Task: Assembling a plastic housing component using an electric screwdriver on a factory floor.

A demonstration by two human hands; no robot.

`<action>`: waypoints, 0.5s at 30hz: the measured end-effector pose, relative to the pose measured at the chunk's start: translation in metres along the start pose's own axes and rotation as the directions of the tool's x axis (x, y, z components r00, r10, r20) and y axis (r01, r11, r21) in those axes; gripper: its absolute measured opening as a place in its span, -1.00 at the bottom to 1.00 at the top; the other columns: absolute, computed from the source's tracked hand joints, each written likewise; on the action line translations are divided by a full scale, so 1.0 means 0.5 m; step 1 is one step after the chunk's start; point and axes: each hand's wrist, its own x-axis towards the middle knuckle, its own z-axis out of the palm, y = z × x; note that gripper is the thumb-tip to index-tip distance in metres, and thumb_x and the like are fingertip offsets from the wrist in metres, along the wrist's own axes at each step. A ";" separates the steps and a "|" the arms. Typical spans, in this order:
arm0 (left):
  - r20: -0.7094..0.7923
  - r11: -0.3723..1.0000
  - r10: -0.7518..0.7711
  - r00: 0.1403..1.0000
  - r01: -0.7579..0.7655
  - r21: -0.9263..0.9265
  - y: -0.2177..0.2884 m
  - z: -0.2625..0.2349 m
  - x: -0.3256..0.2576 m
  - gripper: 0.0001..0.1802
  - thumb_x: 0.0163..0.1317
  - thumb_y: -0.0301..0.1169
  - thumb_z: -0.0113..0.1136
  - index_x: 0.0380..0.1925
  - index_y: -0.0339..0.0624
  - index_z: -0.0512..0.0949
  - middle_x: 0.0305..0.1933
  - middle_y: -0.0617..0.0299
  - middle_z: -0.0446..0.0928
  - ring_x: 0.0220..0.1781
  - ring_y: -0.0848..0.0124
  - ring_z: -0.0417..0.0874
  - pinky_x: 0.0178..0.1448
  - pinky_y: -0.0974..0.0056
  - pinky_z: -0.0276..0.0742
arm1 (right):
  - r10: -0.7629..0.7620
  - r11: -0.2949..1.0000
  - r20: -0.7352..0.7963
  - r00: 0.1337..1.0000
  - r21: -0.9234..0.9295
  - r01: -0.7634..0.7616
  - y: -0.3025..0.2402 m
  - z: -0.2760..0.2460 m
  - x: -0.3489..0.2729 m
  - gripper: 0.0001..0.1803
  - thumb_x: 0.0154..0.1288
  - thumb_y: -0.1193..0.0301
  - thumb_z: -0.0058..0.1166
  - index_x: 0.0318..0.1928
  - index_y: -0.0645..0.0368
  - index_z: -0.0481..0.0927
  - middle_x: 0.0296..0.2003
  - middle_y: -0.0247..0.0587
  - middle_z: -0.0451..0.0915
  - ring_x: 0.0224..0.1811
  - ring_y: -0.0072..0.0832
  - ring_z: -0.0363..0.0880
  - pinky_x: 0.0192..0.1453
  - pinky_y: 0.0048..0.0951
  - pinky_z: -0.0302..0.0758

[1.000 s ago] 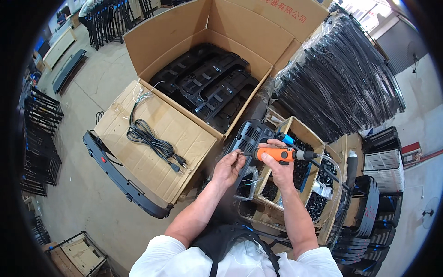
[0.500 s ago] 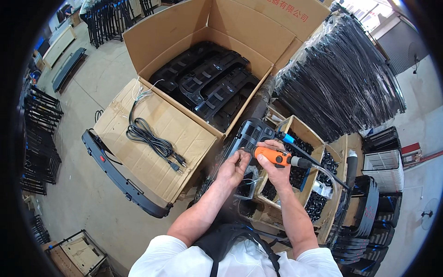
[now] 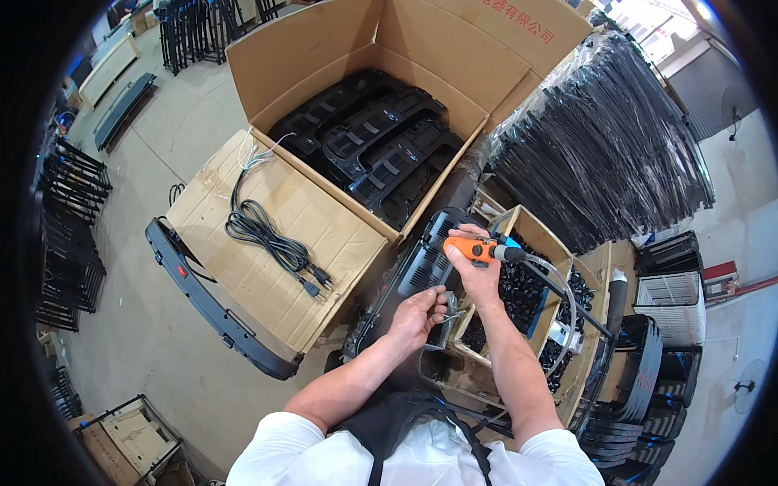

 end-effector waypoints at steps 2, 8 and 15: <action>-0.015 1.000 -0.006 1.000 0.006 -0.008 0.011 0.005 -0.019 -0.69 0.65 -0.29 0.04 0.15 -0.26 0.59 -0.19 0.30 0.67 -0.29 0.53 0.67 -0.21 0.43 0.71 | 0.019 1.000 0.018 1.000 -0.003 -0.019 0.008 0.003 0.010 -0.45 0.29 0.51 0.39 0.27 0.26 0.51 0.09 -0.06 0.73 0.13 -0.41 0.69 0.31 -0.32 0.60; 0.002 0.998 -0.035 0.999 0.035 -0.044 0.009 -0.018 -0.041 -0.68 0.65 -0.27 0.04 0.13 -0.27 0.60 -0.19 0.29 0.69 -0.34 0.55 0.69 -0.28 0.45 0.72 | 0.022 0.986 0.155 0.988 -0.166 0.004 -0.020 0.020 0.052 -0.61 0.24 0.47 0.44 0.05 0.24 0.64 0.02 -0.14 0.74 0.06 -0.44 0.69 0.26 -0.33 0.60; -0.030 0.997 -0.071 0.997 0.071 -0.023 -0.011 -0.037 -0.076 -0.69 0.64 -0.20 0.08 0.06 -0.21 0.62 -0.25 0.32 0.65 -0.33 0.53 0.65 -0.32 0.43 0.63 | 0.024 0.984 0.156 0.988 -0.179 0.004 -0.019 0.036 0.065 -0.70 0.19 0.49 0.44 -0.08 0.20 0.68 -0.07 -0.23 0.74 0.00 -0.47 0.70 0.22 -0.35 0.61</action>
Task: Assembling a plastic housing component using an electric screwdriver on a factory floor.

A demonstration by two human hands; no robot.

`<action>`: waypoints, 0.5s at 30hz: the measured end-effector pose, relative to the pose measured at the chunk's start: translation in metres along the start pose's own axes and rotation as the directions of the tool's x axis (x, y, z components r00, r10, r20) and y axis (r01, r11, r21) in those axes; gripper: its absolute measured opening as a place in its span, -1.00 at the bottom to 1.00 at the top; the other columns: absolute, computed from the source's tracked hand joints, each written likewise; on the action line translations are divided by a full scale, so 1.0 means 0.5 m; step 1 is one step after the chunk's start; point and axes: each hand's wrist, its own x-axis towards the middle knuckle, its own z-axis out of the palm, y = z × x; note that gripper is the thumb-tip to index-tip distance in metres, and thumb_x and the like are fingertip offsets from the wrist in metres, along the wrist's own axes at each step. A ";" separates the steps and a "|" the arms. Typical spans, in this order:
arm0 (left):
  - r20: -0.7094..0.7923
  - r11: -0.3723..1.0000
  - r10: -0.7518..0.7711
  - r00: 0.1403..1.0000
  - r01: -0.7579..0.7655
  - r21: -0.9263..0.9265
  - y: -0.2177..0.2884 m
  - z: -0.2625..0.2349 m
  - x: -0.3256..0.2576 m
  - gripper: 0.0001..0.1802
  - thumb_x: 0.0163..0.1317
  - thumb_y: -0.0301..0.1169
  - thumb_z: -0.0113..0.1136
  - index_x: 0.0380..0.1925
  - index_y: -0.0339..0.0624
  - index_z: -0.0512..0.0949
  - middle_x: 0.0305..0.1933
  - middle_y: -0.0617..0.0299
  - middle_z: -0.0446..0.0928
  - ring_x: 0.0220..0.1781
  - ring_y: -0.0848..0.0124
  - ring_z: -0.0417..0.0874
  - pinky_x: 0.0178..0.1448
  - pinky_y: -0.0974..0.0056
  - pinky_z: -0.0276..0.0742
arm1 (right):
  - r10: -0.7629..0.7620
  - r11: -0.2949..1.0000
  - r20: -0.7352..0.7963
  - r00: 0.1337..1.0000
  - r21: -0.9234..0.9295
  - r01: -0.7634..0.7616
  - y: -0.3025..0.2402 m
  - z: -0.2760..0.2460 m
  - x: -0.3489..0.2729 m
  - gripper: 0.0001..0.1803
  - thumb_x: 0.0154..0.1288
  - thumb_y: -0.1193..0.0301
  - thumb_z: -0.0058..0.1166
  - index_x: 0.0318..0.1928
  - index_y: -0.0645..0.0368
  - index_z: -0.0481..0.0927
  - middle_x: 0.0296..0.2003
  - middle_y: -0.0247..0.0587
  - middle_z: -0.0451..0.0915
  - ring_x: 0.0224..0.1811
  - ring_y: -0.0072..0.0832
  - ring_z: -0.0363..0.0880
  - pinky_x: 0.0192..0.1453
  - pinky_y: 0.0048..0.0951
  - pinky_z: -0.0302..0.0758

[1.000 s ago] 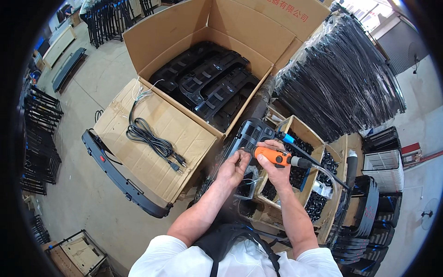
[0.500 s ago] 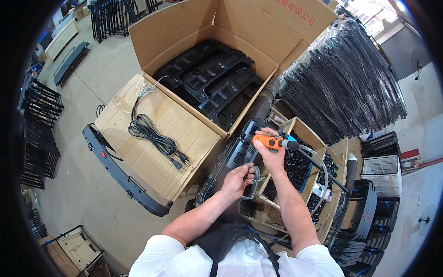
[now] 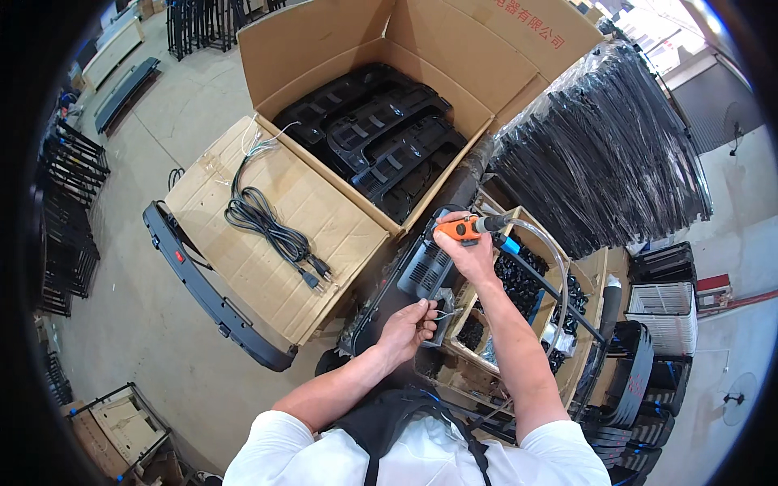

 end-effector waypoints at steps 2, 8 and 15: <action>-0.010 1.000 0.002 1.000 -0.002 -0.026 -0.003 -0.008 -0.005 -0.69 0.63 -0.21 0.10 0.05 -0.22 0.64 -0.27 0.32 0.67 -0.37 0.53 0.67 -0.35 0.43 0.65 | -0.016 1.000 0.011 1.000 0.021 0.016 -0.001 0.002 -0.001 -0.62 0.21 0.51 0.44 0.04 0.20 0.66 -0.02 -0.20 0.74 0.02 -0.47 0.70 0.23 -0.36 0.61; -0.035 0.989 0.052 0.998 -0.057 -0.138 0.004 -0.043 -0.020 -0.69 0.62 -0.21 0.12 0.07 -0.21 0.64 -0.26 0.31 0.67 -0.37 0.49 0.69 -0.32 0.39 0.70 | 0.000 0.989 -0.108 0.994 0.148 0.016 -0.047 0.001 -0.118 -0.47 0.26 0.51 0.40 0.23 0.23 0.55 0.07 -0.12 0.73 0.12 -0.46 0.68 0.27 -0.37 0.60; -0.066 0.960 0.065 0.996 -0.081 -0.269 0.012 -0.059 -0.048 -0.75 0.65 -0.20 0.06 0.04 -0.10 0.59 -0.24 0.33 0.65 -0.31 0.48 0.67 -0.22 0.38 0.68 | 0.086 0.959 -0.043 0.995 0.276 -0.071 -0.083 0.002 -0.325 -0.46 0.28 0.60 0.33 0.25 0.31 0.46 0.10 0.05 0.70 0.20 -0.24 0.68 0.38 -0.15 0.58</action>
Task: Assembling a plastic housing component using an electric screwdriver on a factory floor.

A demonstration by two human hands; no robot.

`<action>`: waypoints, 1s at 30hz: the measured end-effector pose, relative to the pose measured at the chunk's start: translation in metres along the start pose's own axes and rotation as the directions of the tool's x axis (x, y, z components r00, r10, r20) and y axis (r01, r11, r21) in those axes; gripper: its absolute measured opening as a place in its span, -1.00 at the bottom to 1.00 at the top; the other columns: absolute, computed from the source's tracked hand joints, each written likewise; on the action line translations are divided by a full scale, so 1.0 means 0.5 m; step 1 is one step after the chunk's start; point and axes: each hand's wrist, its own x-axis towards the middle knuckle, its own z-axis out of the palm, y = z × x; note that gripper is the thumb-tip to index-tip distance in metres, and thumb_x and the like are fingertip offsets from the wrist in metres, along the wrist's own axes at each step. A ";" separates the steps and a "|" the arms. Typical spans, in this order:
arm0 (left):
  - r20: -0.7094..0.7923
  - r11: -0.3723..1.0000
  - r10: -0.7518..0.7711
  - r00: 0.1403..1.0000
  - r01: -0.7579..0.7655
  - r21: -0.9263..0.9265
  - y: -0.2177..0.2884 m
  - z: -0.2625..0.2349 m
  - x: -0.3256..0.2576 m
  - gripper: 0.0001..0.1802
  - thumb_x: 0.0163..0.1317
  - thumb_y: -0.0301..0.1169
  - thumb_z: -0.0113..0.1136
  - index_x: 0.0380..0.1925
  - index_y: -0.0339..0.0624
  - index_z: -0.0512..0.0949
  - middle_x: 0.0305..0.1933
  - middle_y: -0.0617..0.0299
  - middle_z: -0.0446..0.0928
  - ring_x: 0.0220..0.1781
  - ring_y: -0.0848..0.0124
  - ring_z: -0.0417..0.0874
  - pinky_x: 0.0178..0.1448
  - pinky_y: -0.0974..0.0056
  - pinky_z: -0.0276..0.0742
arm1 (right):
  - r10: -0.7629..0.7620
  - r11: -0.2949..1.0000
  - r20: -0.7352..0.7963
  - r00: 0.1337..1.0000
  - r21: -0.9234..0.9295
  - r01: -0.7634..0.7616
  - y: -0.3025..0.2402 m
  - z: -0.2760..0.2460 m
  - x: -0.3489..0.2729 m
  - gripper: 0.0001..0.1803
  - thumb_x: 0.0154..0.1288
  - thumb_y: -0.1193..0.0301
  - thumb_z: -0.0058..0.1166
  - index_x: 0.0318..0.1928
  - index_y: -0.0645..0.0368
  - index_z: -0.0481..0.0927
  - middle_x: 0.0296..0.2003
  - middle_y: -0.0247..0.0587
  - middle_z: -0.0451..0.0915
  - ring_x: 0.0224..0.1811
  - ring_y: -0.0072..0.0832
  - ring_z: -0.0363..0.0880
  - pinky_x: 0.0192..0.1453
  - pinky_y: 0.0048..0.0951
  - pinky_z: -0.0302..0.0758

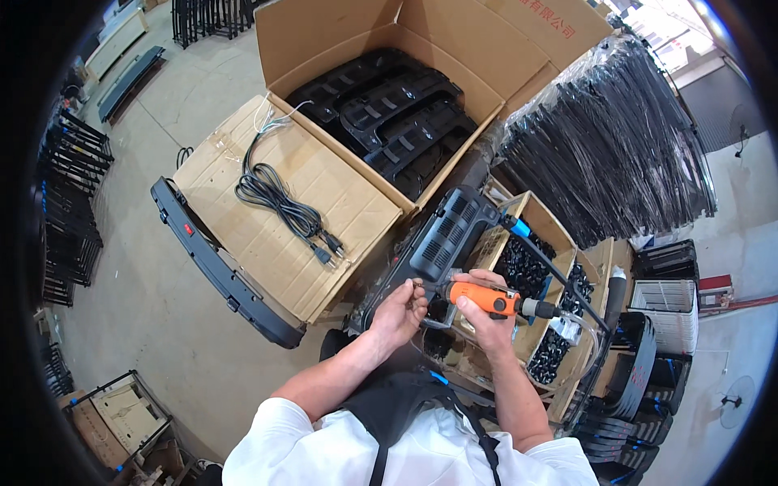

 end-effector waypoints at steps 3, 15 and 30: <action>0.039 1.000 -0.018 0.999 0.018 -0.014 -0.001 -0.008 -0.006 -0.74 0.64 -0.18 0.07 0.02 -0.09 0.59 -0.25 0.31 0.63 -0.29 0.44 0.69 -0.18 0.32 0.72 | -0.031 0.999 -0.008 0.999 -0.011 0.031 0.011 0.005 -0.027 -0.46 0.30 0.59 0.33 0.25 0.30 0.45 0.11 0.04 0.70 0.22 -0.24 0.67 0.39 -0.14 0.57; 0.041 1.000 -0.004 0.999 0.004 -0.013 -0.009 -0.029 -0.066 -0.67 0.67 -0.19 -0.02 0.15 -0.18 0.54 -0.19 0.23 0.61 -0.24 0.36 0.67 -0.11 0.28 0.70 | -0.014 1.000 0.068 0.998 -0.027 0.015 0.034 0.017 -0.062 -0.43 0.31 0.58 0.36 0.28 0.26 0.44 0.16 0.02 0.68 0.23 -0.32 0.65 0.39 -0.22 0.56; 0.140 0.872 -0.028 0.990 -0.044 0.488 -0.015 -0.063 -0.122 -0.69 0.70 -0.25 -0.06 0.12 -0.21 0.56 -0.24 0.32 0.61 -0.29 0.49 0.57 -0.17 0.39 0.52 | 0.021 0.997 0.151 0.988 -0.070 -0.011 0.067 0.083 0.000 -0.45 0.30 0.56 0.34 0.28 0.27 0.48 0.13 -0.01 0.69 0.19 -0.35 0.65 0.37 -0.26 0.56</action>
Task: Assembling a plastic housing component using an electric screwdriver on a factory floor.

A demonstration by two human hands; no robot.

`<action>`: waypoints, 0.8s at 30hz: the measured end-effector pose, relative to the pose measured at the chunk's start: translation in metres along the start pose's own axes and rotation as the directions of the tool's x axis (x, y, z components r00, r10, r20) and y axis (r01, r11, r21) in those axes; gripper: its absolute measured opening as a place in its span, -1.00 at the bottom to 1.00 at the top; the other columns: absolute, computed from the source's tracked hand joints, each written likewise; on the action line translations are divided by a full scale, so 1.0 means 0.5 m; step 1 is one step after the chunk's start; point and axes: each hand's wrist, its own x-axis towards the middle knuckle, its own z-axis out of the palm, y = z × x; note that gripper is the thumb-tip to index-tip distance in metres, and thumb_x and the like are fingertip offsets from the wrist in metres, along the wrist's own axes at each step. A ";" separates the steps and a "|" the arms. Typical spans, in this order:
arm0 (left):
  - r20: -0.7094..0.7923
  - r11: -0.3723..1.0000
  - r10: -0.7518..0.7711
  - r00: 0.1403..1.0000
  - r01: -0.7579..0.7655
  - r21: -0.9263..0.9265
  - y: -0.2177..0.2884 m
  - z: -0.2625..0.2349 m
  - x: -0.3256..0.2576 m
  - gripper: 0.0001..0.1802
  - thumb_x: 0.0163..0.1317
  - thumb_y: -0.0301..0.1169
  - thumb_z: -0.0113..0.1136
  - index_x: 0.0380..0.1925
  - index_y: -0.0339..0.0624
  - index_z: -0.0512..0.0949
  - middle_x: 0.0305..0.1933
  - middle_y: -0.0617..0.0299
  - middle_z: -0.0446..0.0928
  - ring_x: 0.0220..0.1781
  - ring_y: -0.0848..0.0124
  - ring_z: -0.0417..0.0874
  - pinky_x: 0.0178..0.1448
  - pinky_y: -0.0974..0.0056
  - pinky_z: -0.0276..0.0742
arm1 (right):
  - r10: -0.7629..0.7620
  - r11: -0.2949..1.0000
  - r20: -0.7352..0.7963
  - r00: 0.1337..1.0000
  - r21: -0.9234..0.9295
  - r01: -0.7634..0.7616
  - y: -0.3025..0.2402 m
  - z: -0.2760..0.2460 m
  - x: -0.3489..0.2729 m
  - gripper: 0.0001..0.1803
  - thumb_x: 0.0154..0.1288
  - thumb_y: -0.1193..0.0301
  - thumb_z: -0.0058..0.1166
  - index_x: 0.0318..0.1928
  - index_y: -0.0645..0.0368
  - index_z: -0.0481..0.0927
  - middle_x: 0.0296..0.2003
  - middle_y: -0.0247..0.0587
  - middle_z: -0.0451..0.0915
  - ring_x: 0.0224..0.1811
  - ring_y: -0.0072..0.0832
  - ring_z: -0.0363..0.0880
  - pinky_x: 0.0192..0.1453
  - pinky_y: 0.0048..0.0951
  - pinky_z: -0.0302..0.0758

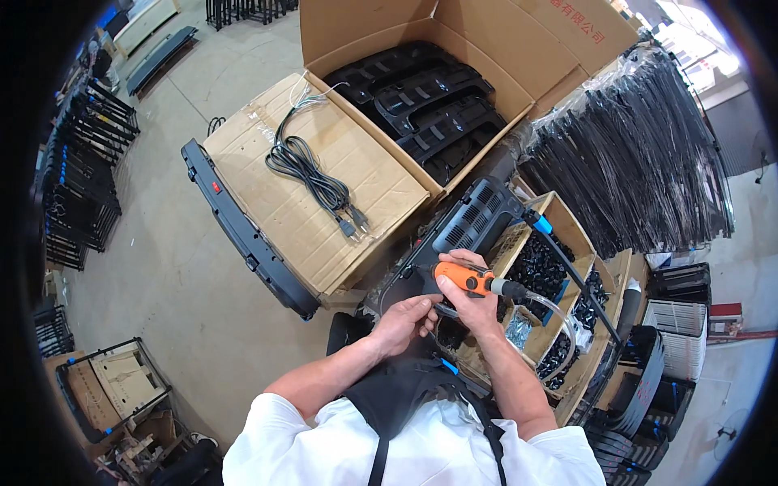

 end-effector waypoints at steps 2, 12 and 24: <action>-0.036 1.000 -0.009 0.999 0.010 0.021 0.004 -0.007 -0.002 -0.70 0.69 -0.25 -0.04 0.10 -0.21 0.57 -0.23 0.31 0.62 -0.28 0.49 0.58 -0.17 0.39 0.53 | 0.035 0.999 0.026 0.999 -0.041 -0.034 -0.017 0.004 0.008 -0.49 0.32 0.56 0.36 0.25 0.25 0.52 0.17 -0.09 0.66 0.16 -0.42 0.65 0.30 -0.34 0.59; -0.086 0.997 -0.014 0.996 0.021 0.075 0.000 -0.018 -0.008 -0.74 0.66 -0.29 0.03 0.02 -0.25 0.59 -0.16 0.27 0.62 -0.21 0.50 0.62 -0.17 0.38 0.57 | -0.078 0.939 0.147 0.986 -0.321 0.123 -0.021 0.031 0.040 -0.63 0.24 0.49 0.42 0.07 0.18 0.70 -0.15 -0.22 0.77 -0.11 -0.48 0.75 0.06 -0.40 0.67; -0.164 0.978 0.034 0.986 -0.067 -0.198 0.028 -0.023 -0.029 -0.72 0.58 -0.44 0.12 0.17 -0.32 0.61 -0.10 0.23 0.65 -0.10 0.42 0.70 0.11 0.30 0.73 | 0.039 0.998 -0.006 0.999 0.045 -0.039 -0.059 -0.022 -0.028 -0.41 0.24 0.56 0.36 0.27 0.26 0.47 0.14 0.00 0.69 0.22 -0.27 0.66 0.39 -0.18 0.56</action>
